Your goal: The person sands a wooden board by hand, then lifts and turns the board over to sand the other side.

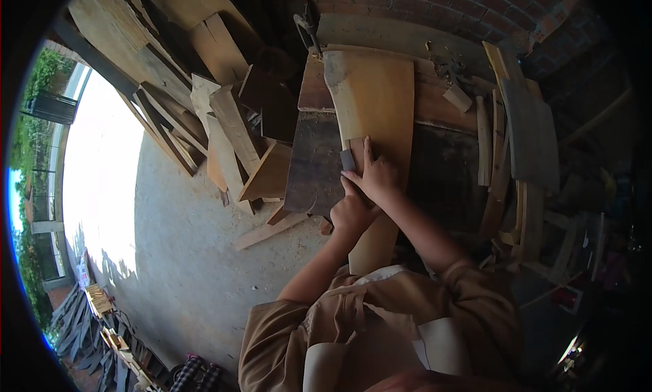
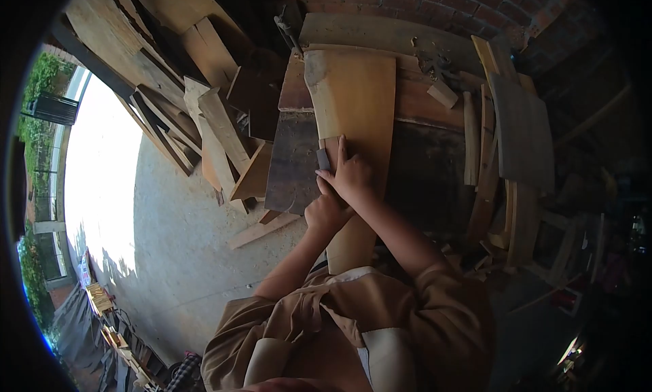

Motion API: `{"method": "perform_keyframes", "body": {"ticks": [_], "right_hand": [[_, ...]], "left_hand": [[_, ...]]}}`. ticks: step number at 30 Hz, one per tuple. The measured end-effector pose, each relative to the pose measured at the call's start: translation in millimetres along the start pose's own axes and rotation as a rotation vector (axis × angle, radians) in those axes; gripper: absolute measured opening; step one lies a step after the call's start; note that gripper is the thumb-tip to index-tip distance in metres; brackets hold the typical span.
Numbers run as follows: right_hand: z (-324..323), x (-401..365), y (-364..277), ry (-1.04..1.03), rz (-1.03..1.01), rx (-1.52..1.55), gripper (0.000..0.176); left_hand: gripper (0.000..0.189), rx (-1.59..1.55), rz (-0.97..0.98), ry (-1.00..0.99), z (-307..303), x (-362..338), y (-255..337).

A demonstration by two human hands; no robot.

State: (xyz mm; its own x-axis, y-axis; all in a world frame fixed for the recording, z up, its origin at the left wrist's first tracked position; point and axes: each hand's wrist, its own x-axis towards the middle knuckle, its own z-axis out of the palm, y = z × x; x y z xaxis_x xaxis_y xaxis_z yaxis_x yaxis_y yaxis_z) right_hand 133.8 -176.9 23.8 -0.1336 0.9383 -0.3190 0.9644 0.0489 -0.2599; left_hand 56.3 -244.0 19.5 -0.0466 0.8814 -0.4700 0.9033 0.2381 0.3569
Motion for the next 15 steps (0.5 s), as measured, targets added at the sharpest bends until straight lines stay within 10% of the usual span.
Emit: {"method": "perform_keyframes", "body": {"ticks": [7, 15], "right_hand": [[45, -69, -2, 0.039, -0.135, -0.16, 0.085], [24, 29, -3, 0.158, -0.139, -0.051, 0.075]], "left_hand": [[0.126, 0.014, 0.039, -0.078, 38, -61, -28], [0.122, 0.052, 0.096, 0.06, 6, 29, -13]]}}
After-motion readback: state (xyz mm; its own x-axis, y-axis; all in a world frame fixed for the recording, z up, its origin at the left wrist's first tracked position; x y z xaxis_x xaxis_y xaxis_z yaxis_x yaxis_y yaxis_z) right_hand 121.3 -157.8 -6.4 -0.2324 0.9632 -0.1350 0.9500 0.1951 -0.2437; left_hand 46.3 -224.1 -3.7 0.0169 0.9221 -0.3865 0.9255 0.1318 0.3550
